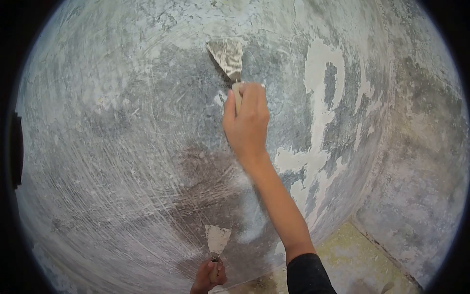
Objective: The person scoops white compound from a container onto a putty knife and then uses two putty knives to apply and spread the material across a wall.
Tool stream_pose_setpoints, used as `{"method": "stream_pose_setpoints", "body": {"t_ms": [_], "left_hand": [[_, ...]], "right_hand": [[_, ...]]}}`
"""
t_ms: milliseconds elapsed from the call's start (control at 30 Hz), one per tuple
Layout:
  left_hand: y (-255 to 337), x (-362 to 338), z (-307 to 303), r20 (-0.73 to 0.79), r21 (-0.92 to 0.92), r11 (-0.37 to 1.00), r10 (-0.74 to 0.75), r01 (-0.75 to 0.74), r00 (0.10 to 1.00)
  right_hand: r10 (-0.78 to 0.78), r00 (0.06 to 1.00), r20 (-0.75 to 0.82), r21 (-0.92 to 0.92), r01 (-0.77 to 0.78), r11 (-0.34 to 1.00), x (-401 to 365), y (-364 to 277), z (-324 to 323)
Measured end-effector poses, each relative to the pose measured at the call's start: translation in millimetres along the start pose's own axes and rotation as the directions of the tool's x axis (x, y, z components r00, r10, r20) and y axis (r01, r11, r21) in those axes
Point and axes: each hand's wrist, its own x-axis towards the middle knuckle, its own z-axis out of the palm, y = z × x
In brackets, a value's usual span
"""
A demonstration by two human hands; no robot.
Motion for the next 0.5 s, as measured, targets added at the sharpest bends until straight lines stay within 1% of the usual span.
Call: {"method": "stream_pose_setpoints", "body": {"t_ms": [67, 167, 300, 400, 500], "left_hand": [[13, -5, 1, 0.088, 0.042, 0.999, -0.009, 0.006, 0.996], [13, -6, -6, 0.106, 0.003, 0.998, -0.067, 0.068, 0.992], [16, -7, -2, 0.088, -0.012, 0.999, -0.051, 0.052, 0.995], [14, -6, -2, 0.095, -0.025, 0.999, -0.030, 0.032, 0.995], [12, -6, -3, 0.106, -0.061, 0.998, -0.021, 0.027, 0.994]], "right_hand": [[0.001, 1.000, 0.027, -0.029, 0.000, 1.000, 3, 10, 2], [0.005, 0.999, 0.043, -0.041, -0.003, 0.999, -11, 13, -6], [0.015, 1.000, 0.024, -0.045, -0.014, 0.999, -8, 13, -9], [-0.063, 0.998, 0.009, -0.031, 0.064, 0.998, 5, 20, 0], [-0.087, 0.994, 0.063, -0.017, 0.088, 0.996, -5, 24, -5]]}}
